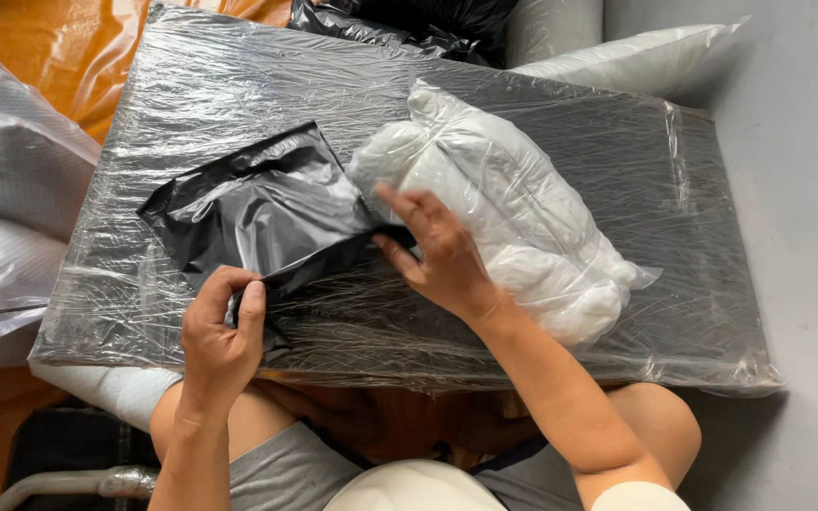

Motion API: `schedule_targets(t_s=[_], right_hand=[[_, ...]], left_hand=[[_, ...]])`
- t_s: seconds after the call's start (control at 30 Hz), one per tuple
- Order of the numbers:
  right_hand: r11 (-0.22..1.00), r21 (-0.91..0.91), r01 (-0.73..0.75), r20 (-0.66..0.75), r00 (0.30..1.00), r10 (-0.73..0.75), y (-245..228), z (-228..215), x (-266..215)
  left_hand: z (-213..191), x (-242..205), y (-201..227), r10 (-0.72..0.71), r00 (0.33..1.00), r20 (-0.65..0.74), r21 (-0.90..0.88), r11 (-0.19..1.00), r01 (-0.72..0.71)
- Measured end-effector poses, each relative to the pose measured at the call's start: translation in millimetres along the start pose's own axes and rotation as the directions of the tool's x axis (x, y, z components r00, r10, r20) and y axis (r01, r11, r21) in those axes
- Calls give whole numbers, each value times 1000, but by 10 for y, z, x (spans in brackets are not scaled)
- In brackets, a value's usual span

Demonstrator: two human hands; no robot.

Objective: The person places a white pillow on a plastic-wrapped surface, then wraps it in a black plastic bag by hand. The person folds and smooths the bag around the pillow to enclose it.

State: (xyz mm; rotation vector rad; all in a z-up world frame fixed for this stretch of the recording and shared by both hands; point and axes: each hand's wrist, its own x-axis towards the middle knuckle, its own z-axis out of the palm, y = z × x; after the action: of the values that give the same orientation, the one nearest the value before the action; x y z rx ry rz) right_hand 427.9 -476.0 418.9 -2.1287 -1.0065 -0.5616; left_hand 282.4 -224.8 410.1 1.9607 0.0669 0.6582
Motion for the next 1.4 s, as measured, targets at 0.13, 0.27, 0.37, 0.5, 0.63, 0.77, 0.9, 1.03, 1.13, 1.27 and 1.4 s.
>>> schedule_targets(t_s=[0.13, 0.27, 0.37, 0.5, 0.63, 0.77, 0.9, 1.03, 1.13, 1.27, 1.4], right_hand=[[999, -35, 21, 44, 999, -20, -35, 44, 0], [993, 111, -40, 58, 998, 34, -168, -81, 131], [957, 275, -90, 56, 995, 78, -233, -201, 266], [940, 313, -136, 42, 991, 129, -257, -362, 365], [923, 336, -188, 39, 982, 186, -332, -381, 376], [873, 404, -274, 29, 958, 287, -398, -381, 365], [863, 409, -296, 3, 946, 323, -463, -439, 387], [838, 450, -310, -12, 936, 352, -462, -526, 402], [860, 354, -367, 23, 923, 384, -534, -609, 457], [750, 508, -423, 37, 881, 472, -662, -774, 563], [615, 632, -471, 35, 811, 584, -714, -903, 674]], left_hand=[[-75, -111, -123, -6, 1000, -15, 48, 999, 6], [-117, -98, -23, 103, 994, 22, 112, 988, -105], [-190, -3, 159, 164, 985, 47, 129, 977, -169], [-259, 66, 302, 235, 971, 36, 169, 956, -238], [-258, 46, 257, 252, 967, 25, 186, 950, -252], [-227, -48, 127, 122, 992, -8, 96, 988, -121], [-275, -20, 162, 107, 986, 132, -275, 959, -67], [-373, -1, 460, 207, 946, 250, -145, 974, -175], [-400, -14, 524, 266, 896, 357, 90, 944, -316], [-315, -36, 306, 461, 798, 387, -129, 884, -449], [-133, -90, -10, 372, 842, 389, 0, 915, -404]])
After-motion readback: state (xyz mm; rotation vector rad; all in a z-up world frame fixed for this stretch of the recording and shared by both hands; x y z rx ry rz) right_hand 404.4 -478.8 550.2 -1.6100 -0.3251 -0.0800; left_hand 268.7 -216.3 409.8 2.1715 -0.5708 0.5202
